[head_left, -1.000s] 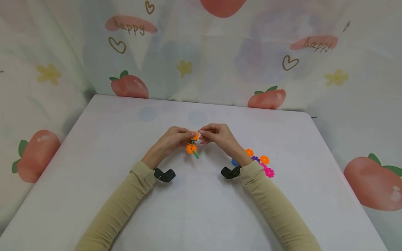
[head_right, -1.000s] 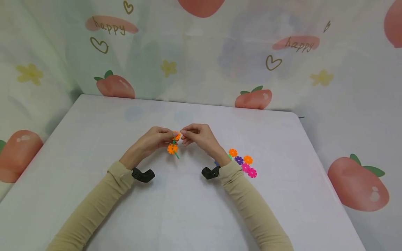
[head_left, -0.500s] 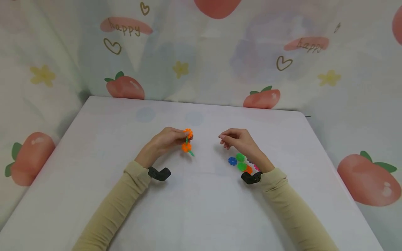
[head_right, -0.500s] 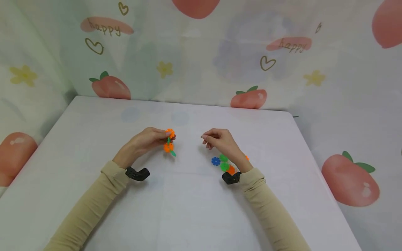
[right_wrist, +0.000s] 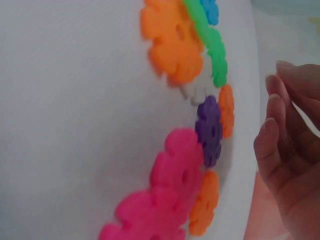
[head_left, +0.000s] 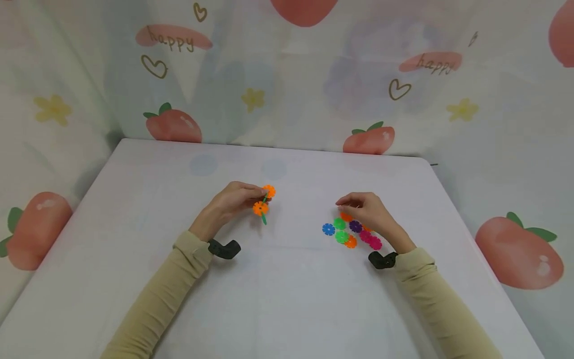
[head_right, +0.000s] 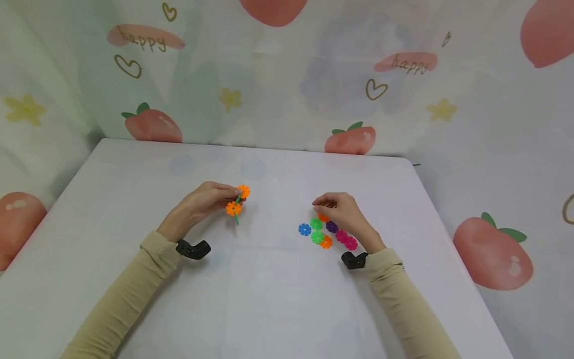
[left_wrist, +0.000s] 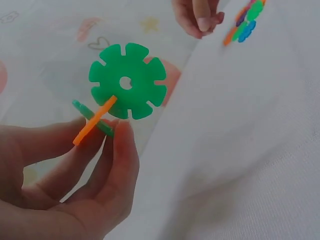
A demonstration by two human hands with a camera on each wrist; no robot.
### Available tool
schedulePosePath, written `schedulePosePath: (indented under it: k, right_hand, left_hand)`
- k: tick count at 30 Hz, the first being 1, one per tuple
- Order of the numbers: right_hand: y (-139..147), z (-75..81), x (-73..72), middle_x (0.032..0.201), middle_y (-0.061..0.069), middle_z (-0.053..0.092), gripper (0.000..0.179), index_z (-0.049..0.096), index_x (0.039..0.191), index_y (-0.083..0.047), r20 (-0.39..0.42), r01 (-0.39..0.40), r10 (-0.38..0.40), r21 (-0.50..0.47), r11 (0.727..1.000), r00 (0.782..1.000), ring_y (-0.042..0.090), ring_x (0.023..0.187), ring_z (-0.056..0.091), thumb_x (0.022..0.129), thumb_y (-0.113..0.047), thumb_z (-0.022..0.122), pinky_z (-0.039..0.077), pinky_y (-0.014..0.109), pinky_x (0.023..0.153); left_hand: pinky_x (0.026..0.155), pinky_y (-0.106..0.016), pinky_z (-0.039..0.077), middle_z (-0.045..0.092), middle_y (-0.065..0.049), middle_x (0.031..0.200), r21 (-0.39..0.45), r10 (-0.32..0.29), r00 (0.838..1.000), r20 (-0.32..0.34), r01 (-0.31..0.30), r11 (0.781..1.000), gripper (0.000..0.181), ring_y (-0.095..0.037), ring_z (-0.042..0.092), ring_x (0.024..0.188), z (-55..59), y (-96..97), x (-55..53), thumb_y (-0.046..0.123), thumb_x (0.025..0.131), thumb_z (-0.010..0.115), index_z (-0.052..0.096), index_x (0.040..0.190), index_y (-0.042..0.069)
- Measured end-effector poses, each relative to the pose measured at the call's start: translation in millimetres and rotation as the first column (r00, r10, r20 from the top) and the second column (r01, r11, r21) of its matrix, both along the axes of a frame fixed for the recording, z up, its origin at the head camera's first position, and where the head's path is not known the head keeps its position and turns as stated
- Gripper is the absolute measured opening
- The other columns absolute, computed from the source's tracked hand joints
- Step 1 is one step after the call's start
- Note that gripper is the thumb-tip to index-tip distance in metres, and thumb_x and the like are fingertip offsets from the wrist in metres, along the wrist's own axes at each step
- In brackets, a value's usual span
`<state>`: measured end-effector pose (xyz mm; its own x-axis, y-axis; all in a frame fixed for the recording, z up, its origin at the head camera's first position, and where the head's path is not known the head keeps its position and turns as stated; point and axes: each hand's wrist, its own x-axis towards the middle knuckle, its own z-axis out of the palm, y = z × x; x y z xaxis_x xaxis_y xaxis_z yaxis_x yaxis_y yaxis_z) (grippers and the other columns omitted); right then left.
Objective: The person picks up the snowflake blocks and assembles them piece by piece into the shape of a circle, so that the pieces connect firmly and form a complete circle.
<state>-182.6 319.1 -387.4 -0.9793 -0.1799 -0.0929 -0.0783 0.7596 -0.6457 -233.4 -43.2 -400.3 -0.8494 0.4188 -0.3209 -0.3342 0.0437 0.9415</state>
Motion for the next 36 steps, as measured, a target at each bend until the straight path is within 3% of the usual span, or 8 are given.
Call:
schedulePosePath:
  k: [6,12,15,26,36]
  right_hand:
    - [13,-4.5,3.6,0.106,0.013,0.070,0.025,0.074,0.117,-0.004,0.005,0.012,-0.013,0.151,0.988,1.000,0.028,0.097,0.062,0.095,-0.016,0.074,0.054,0.027,0.076]
    - [14,-8.2,4.0,0.106,0.014,0.066,0.027,0.073,0.115,-0.003,0.042,0.000,-0.009,0.195,0.981,0.999,0.027,0.095,0.058,0.092,-0.017,0.077,0.053,0.027,0.070]
    - [13,-8.3,3.0,0.105,0.014,0.065,0.024,0.071,0.112,-0.003,0.051,0.010,-0.020,0.191,0.982,0.998,0.027,0.093,0.057,0.093,-0.016,0.077,0.052,0.026,0.067]
    - [13,-8.5,2.4,0.102,0.014,0.065,0.029,0.066,0.115,0.000,0.043,0.034,-0.044,0.224,0.974,0.998,0.028,0.095,0.058,0.094,-0.018,0.076,0.052,0.030,0.075]
    - [3,-12.0,-0.8,0.106,0.014,0.070,0.028,0.065,0.115,-0.002,-0.048,0.023,-0.018,0.106,0.994,0.999,0.028,0.098,0.063,0.094,-0.016,0.076,0.057,0.037,0.086]
  left_hand:
    - [0.095,-0.026,0.057,0.076,-0.009,0.107,-0.010,0.009,1.000,0.004,-0.009,1.000,0.034,-0.012,0.070,0.094,-0.2,1.4,0.9,0.012,0.103,0.062,0.066,0.128,-0.011]
    - [0.095,-0.026,0.057,0.076,-0.008,0.105,0.005,-0.004,1.000,0.004,0.004,1.000,0.034,-0.011,0.071,0.094,-0.6,0.1,0.7,0.009,0.103,0.060,0.065,0.128,-0.013]
    - [0.096,-0.026,0.057,0.076,-0.009,0.105,0.004,-0.002,1.000,0.006,0.002,1.000,0.033,-0.011,0.072,0.094,-0.8,0.1,0.9,0.009,0.102,0.062,0.066,0.127,-0.013]
    - [0.092,-0.025,0.058,0.077,-0.007,0.103,0.029,-0.012,1.000,-0.018,0.013,0.999,0.033,-0.011,0.072,0.093,-0.1,-0.3,2.7,0.009,0.100,0.066,0.067,0.125,-0.013]
    - [0.091,-0.024,0.058,0.077,-0.009,0.104,0.035,-0.022,0.999,-0.023,0.022,0.999,0.033,-0.012,0.072,0.094,-2.3,-0.2,3.0,0.008,0.101,0.064,0.066,0.125,-0.014]
